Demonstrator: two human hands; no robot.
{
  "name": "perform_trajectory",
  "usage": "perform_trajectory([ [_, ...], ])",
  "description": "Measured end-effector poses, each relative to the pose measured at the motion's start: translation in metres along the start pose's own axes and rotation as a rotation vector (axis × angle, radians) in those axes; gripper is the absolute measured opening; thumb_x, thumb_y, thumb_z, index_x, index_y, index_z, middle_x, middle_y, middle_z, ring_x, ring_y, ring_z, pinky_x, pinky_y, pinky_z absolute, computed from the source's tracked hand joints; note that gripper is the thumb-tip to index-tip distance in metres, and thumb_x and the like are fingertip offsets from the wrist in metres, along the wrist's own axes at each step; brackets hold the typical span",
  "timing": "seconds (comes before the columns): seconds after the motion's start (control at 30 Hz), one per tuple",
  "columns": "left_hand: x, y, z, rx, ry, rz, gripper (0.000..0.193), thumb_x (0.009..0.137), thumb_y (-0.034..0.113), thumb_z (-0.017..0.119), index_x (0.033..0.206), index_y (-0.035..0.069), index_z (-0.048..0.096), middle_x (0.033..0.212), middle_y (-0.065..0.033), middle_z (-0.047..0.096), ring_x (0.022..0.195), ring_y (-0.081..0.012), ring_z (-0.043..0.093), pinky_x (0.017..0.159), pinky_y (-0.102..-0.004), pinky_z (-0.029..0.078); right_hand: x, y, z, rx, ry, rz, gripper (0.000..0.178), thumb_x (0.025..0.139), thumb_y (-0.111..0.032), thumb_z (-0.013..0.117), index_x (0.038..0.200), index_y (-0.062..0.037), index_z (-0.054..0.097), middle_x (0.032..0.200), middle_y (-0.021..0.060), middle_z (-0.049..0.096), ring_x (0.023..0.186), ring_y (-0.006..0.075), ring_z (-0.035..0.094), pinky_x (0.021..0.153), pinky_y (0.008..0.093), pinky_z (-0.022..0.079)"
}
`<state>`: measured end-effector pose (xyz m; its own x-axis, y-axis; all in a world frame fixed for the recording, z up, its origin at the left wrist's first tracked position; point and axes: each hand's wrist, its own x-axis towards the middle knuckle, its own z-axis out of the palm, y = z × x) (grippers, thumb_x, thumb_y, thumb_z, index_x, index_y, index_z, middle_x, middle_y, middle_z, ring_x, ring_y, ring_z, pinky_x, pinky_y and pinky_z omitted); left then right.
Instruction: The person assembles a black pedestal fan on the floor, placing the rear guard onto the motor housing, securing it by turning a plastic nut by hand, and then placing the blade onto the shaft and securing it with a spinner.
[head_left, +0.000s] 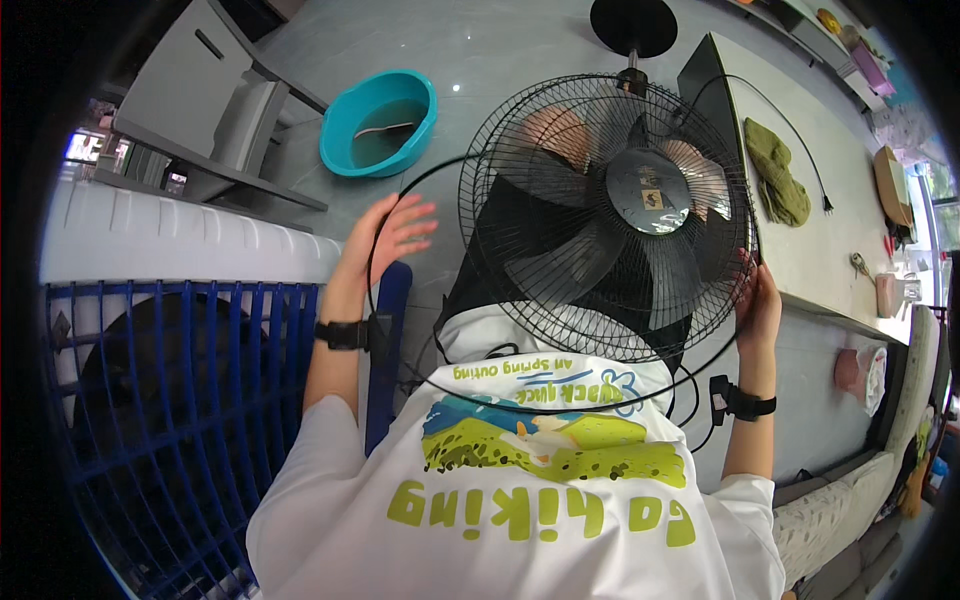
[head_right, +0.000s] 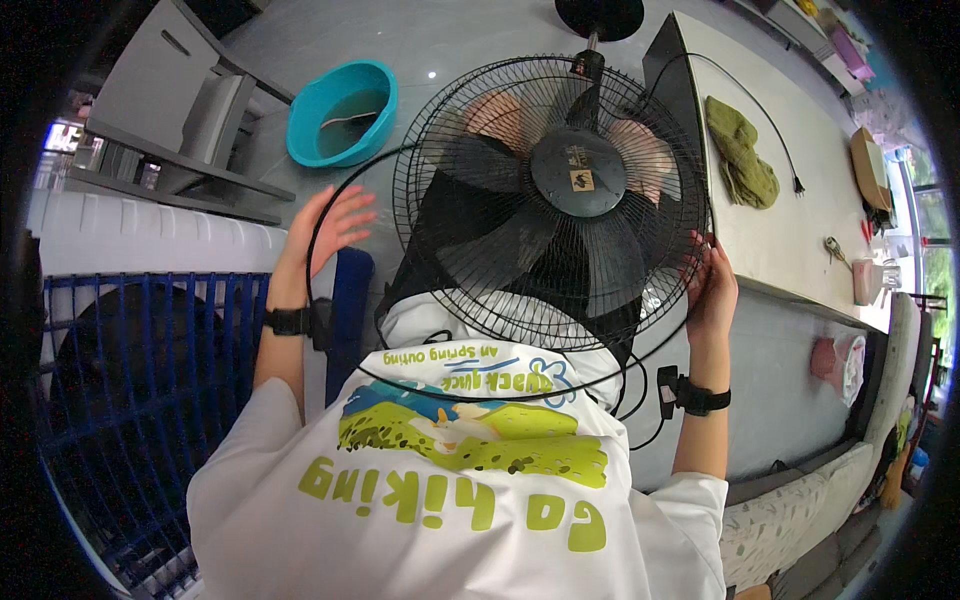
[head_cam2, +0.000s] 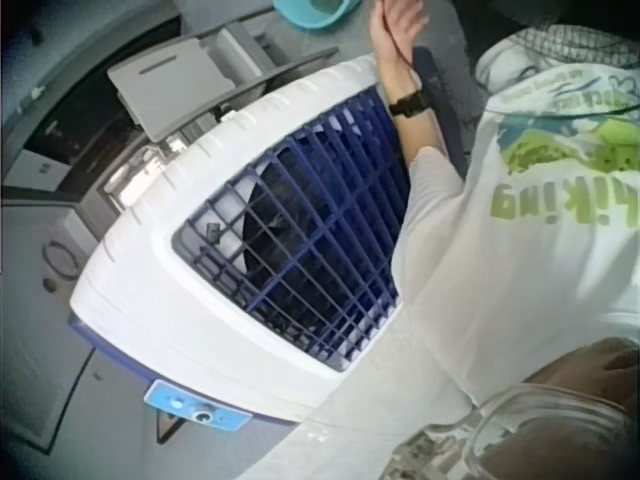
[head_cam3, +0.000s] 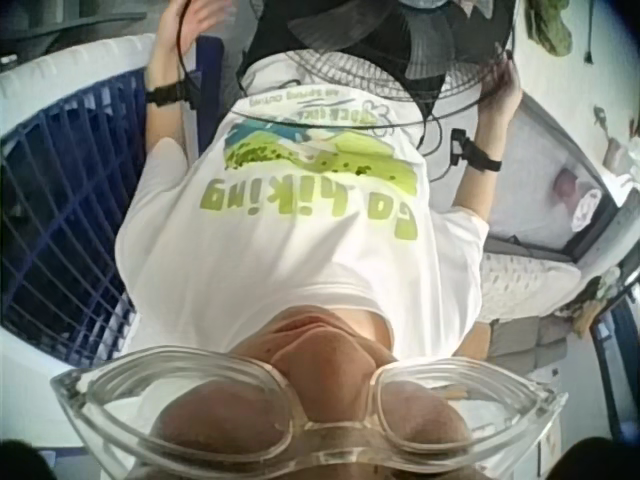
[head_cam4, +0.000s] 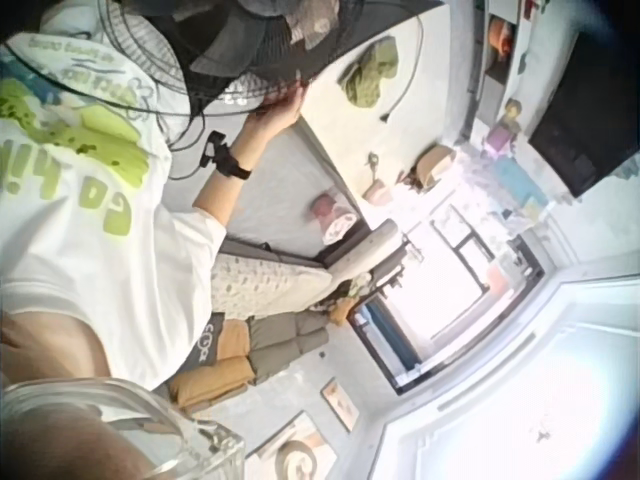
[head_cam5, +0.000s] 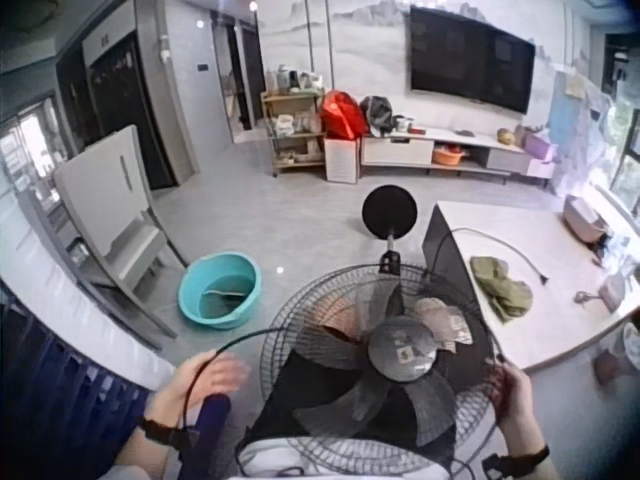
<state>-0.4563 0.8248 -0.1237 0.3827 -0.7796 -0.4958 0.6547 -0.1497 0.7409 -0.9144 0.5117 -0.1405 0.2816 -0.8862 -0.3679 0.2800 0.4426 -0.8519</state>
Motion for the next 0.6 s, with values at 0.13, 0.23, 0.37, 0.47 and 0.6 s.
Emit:
perform_trajectory([
  [0.13, -0.02, 0.002, -0.002, 0.499, 0.237, 0.146, 0.046, 0.096, 0.027, 0.05, 0.133, 0.0, 0.05, 0.091, -0.0079, 0.066, 0.072, -0.0122, 0.061, 0.066, -0.0248, 0.049, -0.013, -0.006, 0.009, -0.107, -0.05, -0.023, 0.04, 0.098, -0.015, 0.047, 0.135, 0.0014, 0.046, 0.126, 0.0089, 0.059, 0.108, 0.0156, 0.058, 0.09, 0.0282, 0.047],
  [0.23, -0.003, 0.022, 0.001, 0.319, 0.242, 0.515, 0.037, 0.098, 0.022, 0.047, 0.128, 0.002, 0.056, 0.075, -0.0013, 0.057, 0.063, -0.0075, 0.051, 0.058, -0.0236, 0.043, -0.005, -0.008, 0.011, -0.224, -0.097, -0.144, 0.04, 0.1, -0.016, 0.047, 0.135, 0.0012, 0.047, 0.128, 0.008, 0.058, 0.116, 0.0151, 0.055, 0.096, 0.0293, 0.044],
  [0.37, 0.047, 0.047, 0.031, 0.363, 0.323, 0.605, 0.034, 0.099, 0.03, 0.05, 0.115, 0.004, 0.065, 0.073, 0.0, 0.052, 0.06, -0.0072, 0.045, 0.054, -0.0236, 0.04, 0.004, -0.006, 0.022, -0.257, -0.017, -0.239, 0.041, 0.1, -0.02, 0.048, 0.136, 0.0006, 0.046, 0.128, 0.008, 0.057, 0.108, 0.0157, 0.059, 0.09, 0.03, 0.048],
  [0.47, 0.073, 0.044, 0.042, 0.383, 0.114, 0.269, 0.045, 0.098, 0.03, 0.049, 0.134, 0.004, 0.05, 0.081, -0.0026, 0.054, 0.063, -0.0086, 0.047, 0.05, -0.0244, 0.04, 0.007, -0.01, 0.022, -0.301, -0.011, -0.232, 0.042, 0.102, -0.022, 0.044, 0.139, -0.0033, 0.045, 0.129, 0.0039, 0.057, 0.104, 0.0138, 0.061, 0.082, 0.026, 0.049],
  [0.6, 0.069, 0.018, 0.05, 0.532, 0.128, 0.15, 0.057, 0.098, 0.028, 0.048, 0.145, 0.001, 0.031, 0.098, -0.0078, 0.061, 0.074, -0.0125, 0.056, 0.056, -0.025, 0.045, -0.003, -0.003, 0.022, -0.29, 0.034, -0.168, 0.042, 0.102, -0.022, 0.042, 0.14, -0.0034, 0.043, 0.132, 0.0054, 0.055, 0.106, 0.0162, 0.061, 0.084, 0.0283, 0.051],
])
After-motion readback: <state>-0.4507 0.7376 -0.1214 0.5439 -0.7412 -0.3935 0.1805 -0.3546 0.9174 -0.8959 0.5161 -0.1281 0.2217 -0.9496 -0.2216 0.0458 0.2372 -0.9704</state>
